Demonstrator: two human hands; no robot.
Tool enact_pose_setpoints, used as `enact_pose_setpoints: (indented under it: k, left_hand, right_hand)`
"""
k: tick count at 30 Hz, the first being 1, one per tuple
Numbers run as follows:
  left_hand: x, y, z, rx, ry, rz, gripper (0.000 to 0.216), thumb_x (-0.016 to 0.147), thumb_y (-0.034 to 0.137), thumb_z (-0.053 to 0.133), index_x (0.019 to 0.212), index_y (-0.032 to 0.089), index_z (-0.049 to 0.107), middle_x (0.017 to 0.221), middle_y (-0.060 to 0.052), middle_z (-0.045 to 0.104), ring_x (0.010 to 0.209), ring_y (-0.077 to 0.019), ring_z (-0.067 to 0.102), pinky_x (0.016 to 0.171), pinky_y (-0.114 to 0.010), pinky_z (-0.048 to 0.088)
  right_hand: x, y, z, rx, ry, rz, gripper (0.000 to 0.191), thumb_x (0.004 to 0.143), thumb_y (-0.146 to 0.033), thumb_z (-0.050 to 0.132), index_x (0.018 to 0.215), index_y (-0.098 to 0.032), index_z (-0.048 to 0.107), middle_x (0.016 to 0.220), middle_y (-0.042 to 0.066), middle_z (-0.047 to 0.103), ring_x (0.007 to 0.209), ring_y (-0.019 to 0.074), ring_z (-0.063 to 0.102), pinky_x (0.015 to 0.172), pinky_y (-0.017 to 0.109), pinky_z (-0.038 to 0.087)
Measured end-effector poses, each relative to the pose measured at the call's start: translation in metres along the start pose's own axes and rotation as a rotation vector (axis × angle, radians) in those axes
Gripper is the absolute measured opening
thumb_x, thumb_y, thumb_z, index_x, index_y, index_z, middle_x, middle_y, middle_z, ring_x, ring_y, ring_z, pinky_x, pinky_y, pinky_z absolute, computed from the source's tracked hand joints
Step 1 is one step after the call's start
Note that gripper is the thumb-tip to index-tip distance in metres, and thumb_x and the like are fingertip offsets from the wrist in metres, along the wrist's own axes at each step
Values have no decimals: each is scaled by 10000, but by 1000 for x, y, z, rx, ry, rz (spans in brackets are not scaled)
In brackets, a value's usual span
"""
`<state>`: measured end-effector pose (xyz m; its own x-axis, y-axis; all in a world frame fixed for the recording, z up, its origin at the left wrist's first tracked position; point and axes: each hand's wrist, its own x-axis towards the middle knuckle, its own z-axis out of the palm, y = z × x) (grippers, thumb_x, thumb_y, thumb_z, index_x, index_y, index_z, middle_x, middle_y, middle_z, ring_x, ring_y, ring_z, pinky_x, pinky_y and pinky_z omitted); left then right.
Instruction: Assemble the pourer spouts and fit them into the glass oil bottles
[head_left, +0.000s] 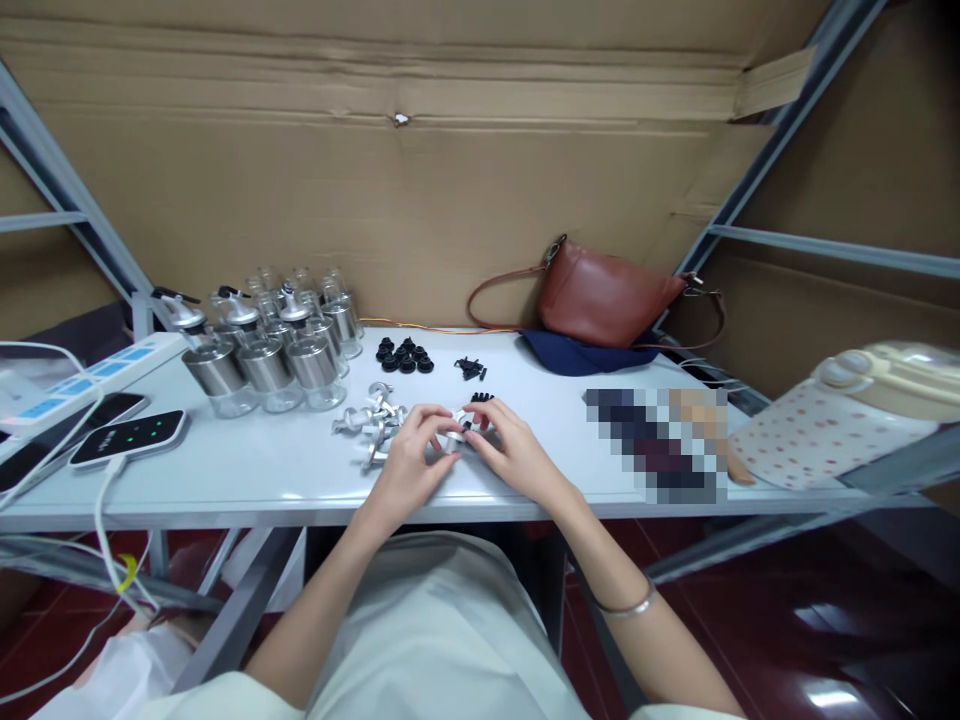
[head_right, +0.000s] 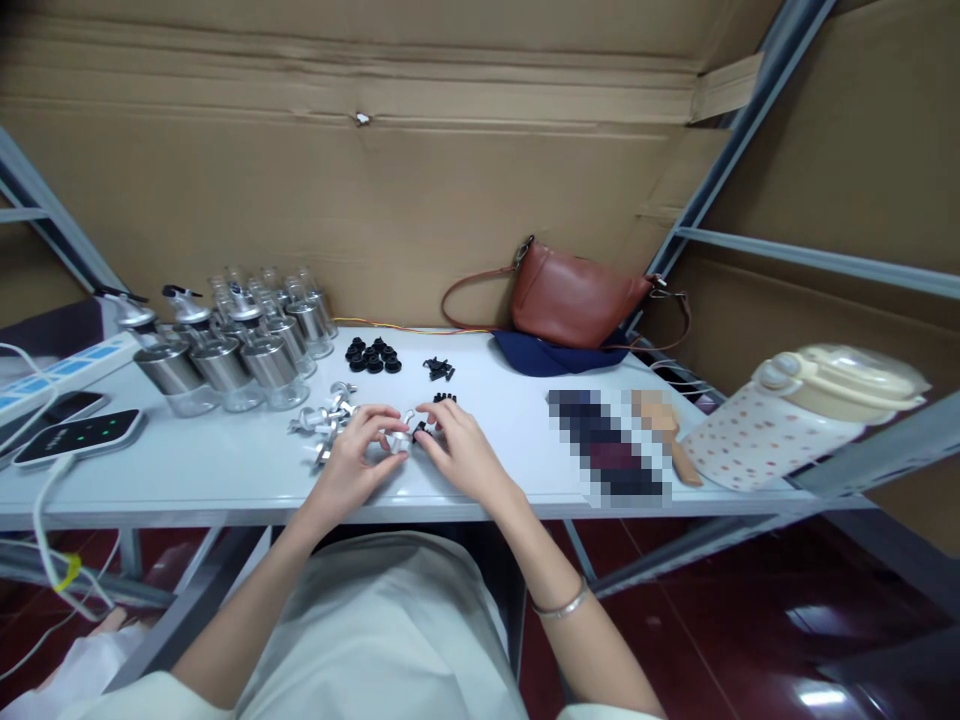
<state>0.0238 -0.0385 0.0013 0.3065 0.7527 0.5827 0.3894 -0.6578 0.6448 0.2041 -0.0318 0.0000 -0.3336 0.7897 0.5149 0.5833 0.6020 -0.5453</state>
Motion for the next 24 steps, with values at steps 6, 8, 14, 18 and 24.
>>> enact_pose_setpoints:
  k: [6,8,14,18,24]
  left_hand:
    - [-2,7,-2,-49,-48,14,223,797,63,541,953,205,612,1089,-67,576,987,-172,592,715,-260,530]
    - [-2,7,-2,-79,-59,26,215,803,82,556,964,212,615,1097,-65,582,982,-171,594,748,-277,533]
    - [-1,5,-1,-265,-21,-42,292,790,174,632,1076,193,573,1112,-82,579,984,-172,587,799,-283,535]
    - [-1,4,0,-322,-42,-91,257,795,165,621,1050,184,591,1081,-71,607,976,-163,599,846,-293,527]
    - [-3,3,-1,-289,-91,-62,78,824,175,591,884,181,641,1006,-62,654,902,-154,618,790,-276,524]
  right_hand:
    - [-1,-5,-1,86,99,-90,198,915,-250,469,1068,-201,586,863,61,613,834,188,581,806,344,462]
    - [-2,-5,-1,80,149,-80,184,919,-273,469,1001,-201,617,836,61,636,796,187,592,772,337,469]
    - [-2,-7,-2,106,258,-107,167,901,-263,508,946,-212,661,839,57,687,779,188,622,744,331,487]
    - [-2,-8,-2,148,272,-98,177,895,-254,513,956,-221,676,852,51,708,798,189,643,744,332,499]
    - [-2,-9,-2,133,318,-47,130,859,-244,559,816,-213,678,796,52,714,730,189,648,724,344,492]
